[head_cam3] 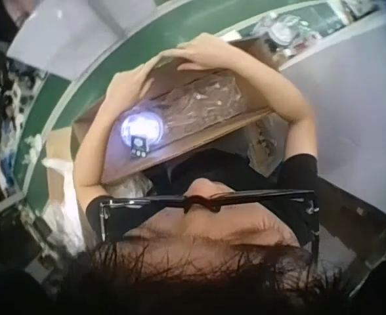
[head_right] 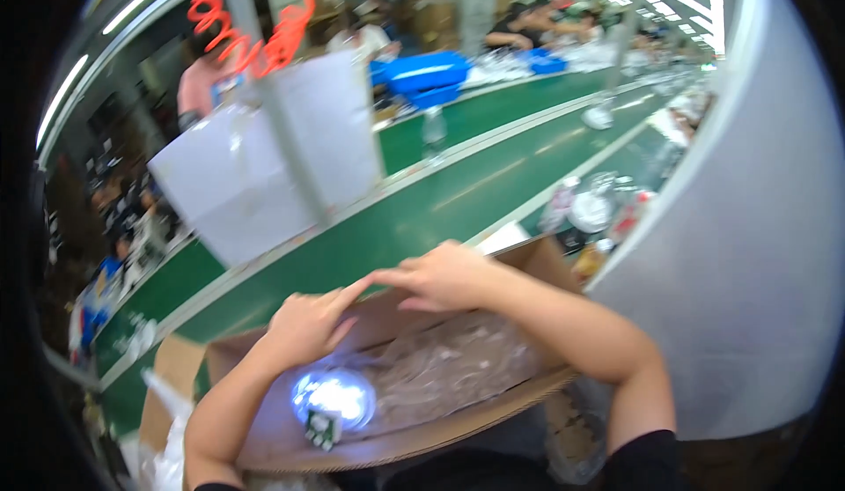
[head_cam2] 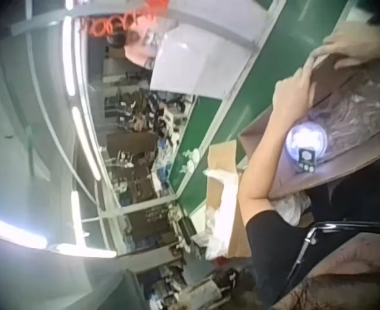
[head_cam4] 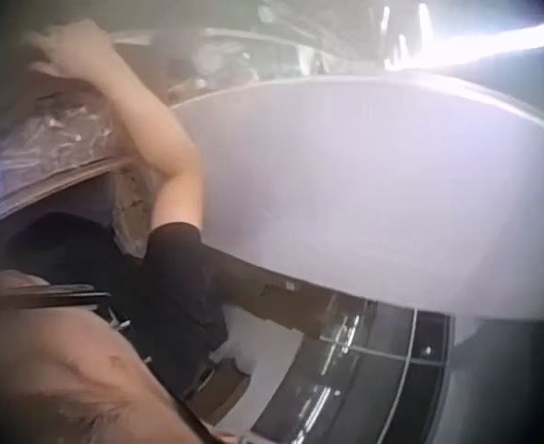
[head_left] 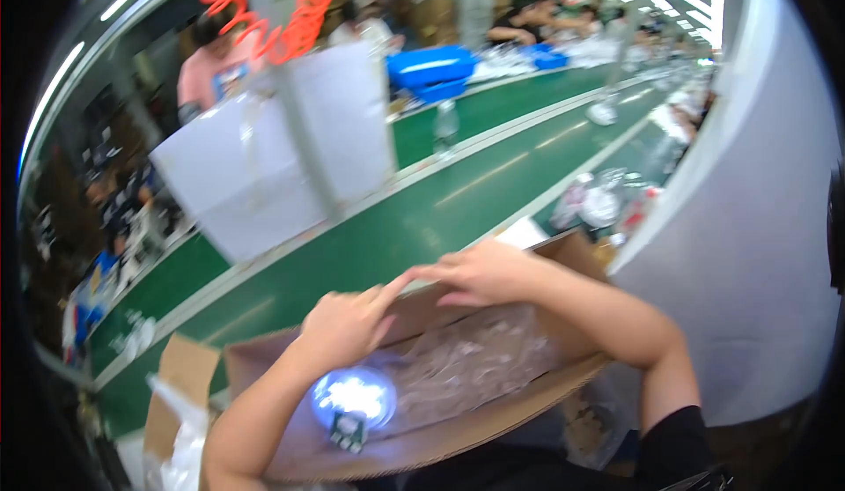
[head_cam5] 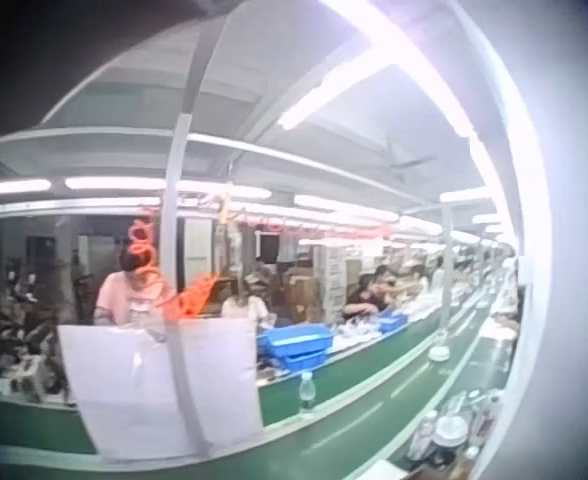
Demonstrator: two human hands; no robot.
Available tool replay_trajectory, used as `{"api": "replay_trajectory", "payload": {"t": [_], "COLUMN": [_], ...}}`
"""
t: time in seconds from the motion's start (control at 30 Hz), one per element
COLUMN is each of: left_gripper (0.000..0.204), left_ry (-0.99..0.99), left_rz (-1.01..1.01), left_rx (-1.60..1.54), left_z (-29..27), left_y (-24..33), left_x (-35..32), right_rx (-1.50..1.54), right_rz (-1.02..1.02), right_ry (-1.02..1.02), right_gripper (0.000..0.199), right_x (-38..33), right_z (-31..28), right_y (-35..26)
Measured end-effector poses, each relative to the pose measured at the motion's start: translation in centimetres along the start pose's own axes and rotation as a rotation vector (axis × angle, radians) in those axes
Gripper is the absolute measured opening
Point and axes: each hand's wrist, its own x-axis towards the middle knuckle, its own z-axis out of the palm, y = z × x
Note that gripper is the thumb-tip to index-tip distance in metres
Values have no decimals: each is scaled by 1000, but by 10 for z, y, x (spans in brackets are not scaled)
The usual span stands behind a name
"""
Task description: Packaging electronic decorative light fixtures into cardboard boxes on a factory assembly line.
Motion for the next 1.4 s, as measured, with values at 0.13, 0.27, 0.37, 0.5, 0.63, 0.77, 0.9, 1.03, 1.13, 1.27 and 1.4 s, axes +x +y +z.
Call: {"api": "replay_trajectory", "payload": {"t": [0.13, 0.27, 0.37, 0.5, 0.63, 0.77, 0.9, 1.03, 1.13, 1.27, 1.4], "left_gripper": [66, 64, 63, 63, 61, 55, 52, 57, 54, 56, 57], "left_ry": [-50, -21, -24, -39, -7, 45, 37, 109, 24, 63, -3], "left_rz": [-57, -57, -58, -63, -56, -73, -115, -35, -117, -65, -160], "left_rx": [-29, -21, -9, -16, -13, -48, -79, -66, -89, -106, -203], "left_z": [-10, -9, -7, -10, -5, -4, -8, 0, -5, 4, -8], "left_y": [4, 2, 7, 9, 7, 6, 9, 2, 7, 2, 6], "left_x": [-5, -3, -3, -1, -2, 2, 2, -1, 1, 5, 4], "right_rx": [-36, 22, 19, -12, 28, 42, 34, 55, 53, 37, 34], "right_rz": [9, 11, 21, -20, -7, 1, 37, 10, 16, 6, 2], "right_ry": [-17, -80, -107, 0, -65, -120, -111, -131, -140, -117, -85], "right_gripper": [64, 61, 57, 57, 57, 58, 59, 58, 58, 59, 59], "right_x": [6, 6, 2, 0, 2, 4, 5, 6, 4, 0, 4], "right_z": [-6, -15, -14, -7, -15, -19, -13, -12, -11, -14, -10], "right_y": [-6, -7, -8, -4, -6, -3, -4, -5, -4, -1, -1]}}
